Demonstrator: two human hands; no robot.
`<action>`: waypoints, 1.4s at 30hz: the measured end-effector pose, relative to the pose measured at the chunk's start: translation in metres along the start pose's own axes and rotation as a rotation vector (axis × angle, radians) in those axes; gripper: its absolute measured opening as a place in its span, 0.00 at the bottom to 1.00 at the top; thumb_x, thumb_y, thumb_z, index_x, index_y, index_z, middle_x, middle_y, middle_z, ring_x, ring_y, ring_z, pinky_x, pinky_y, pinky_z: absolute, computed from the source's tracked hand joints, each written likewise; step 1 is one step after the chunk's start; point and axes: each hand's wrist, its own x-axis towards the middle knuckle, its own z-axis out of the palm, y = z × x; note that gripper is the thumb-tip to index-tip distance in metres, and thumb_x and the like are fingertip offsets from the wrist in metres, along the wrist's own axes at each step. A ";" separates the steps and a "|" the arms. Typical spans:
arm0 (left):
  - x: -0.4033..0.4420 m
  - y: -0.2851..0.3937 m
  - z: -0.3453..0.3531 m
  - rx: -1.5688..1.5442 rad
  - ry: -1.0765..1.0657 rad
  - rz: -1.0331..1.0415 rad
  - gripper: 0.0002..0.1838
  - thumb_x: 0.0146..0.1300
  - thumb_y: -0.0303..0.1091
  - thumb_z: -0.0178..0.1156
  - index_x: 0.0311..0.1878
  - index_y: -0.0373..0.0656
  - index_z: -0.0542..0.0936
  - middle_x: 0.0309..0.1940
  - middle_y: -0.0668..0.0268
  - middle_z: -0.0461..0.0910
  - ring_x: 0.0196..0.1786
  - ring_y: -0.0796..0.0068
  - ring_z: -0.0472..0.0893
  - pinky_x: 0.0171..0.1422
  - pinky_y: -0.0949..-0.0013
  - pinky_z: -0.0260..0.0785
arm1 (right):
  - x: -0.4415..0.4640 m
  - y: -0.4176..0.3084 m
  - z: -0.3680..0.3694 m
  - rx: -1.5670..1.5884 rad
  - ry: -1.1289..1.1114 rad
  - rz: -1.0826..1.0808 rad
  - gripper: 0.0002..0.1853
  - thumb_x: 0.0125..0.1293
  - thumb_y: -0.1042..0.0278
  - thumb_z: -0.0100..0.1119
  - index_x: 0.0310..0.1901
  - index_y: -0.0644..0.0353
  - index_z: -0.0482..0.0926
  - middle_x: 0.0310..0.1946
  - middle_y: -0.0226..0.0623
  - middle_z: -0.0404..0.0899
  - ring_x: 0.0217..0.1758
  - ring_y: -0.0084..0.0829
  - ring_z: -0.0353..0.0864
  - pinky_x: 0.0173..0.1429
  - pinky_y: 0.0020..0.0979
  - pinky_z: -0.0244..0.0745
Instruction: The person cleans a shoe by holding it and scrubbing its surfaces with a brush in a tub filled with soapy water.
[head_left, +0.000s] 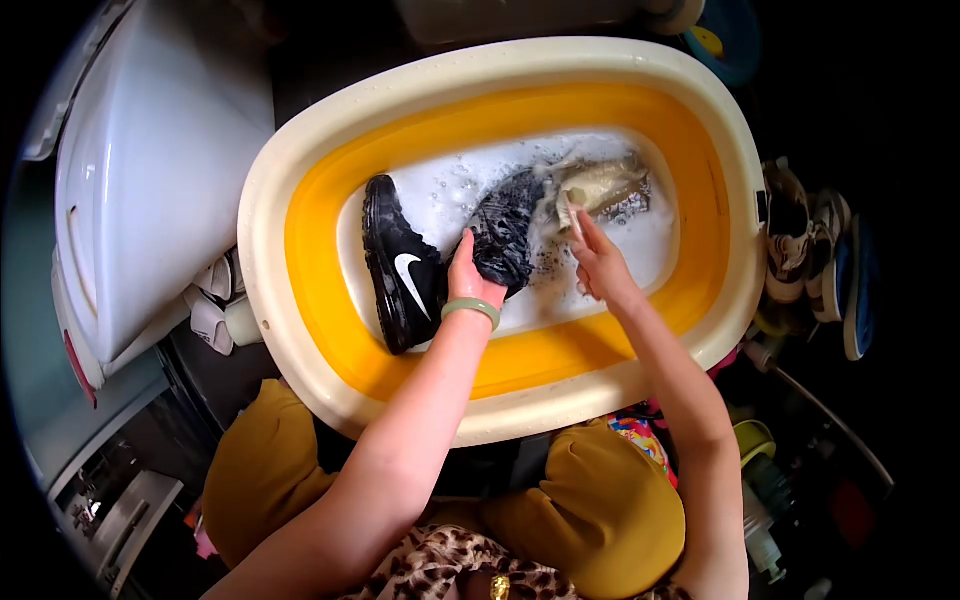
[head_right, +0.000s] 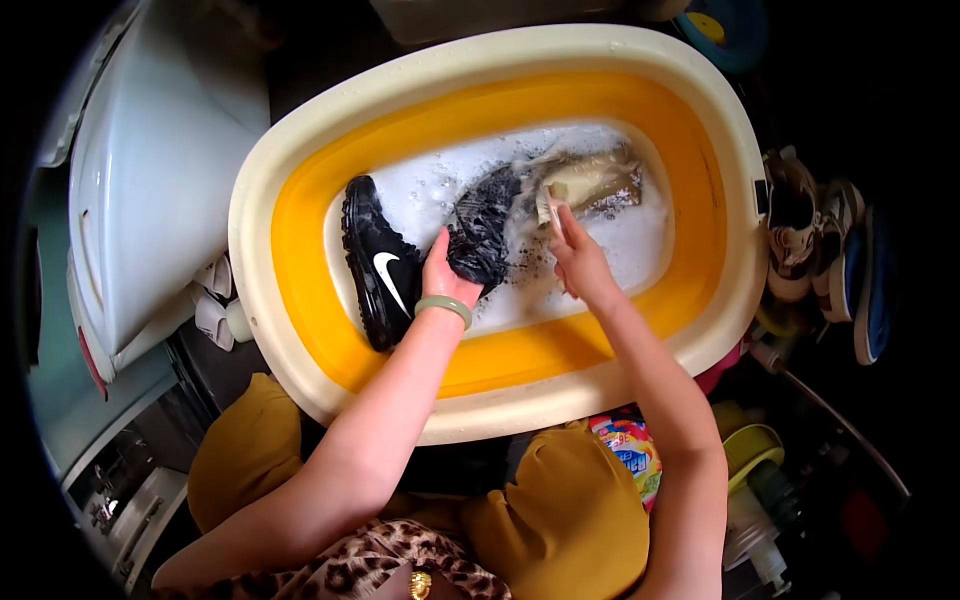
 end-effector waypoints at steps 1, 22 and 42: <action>0.000 0.000 0.004 -0.015 -0.006 0.007 0.25 0.68 0.45 0.52 0.60 0.37 0.71 0.58 0.57 0.74 0.59 0.59 0.74 0.67 0.55 0.64 | -0.009 -0.005 0.004 0.149 -0.005 0.010 0.32 0.69 0.75 0.45 0.72 0.38 0.54 0.32 0.26 0.73 0.20 0.14 0.56 0.22 0.17 0.57; 0.049 -0.034 -0.027 -0.268 0.010 -0.080 0.23 0.68 0.50 0.52 0.54 0.41 0.76 0.47 0.58 0.81 0.48 0.65 0.82 0.57 0.58 0.74 | 0.043 0.011 0.008 -1.213 -0.098 -0.395 0.23 0.72 0.67 0.43 0.68 0.41 0.65 0.35 0.36 0.82 0.21 0.25 0.73 0.28 0.26 0.70; 0.058 -0.037 -0.024 -0.296 0.062 -0.151 0.34 0.61 0.63 0.55 0.55 0.40 0.76 0.49 0.61 0.81 0.49 0.67 0.82 0.60 0.61 0.71 | 0.010 0.051 -0.003 -0.681 -0.009 -0.486 0.24 0.71 0.75 0.37 0.68 0.57 0.63 0.60 0.36 0.72 0.53 0.26 0.70 0.56 0.25 0.63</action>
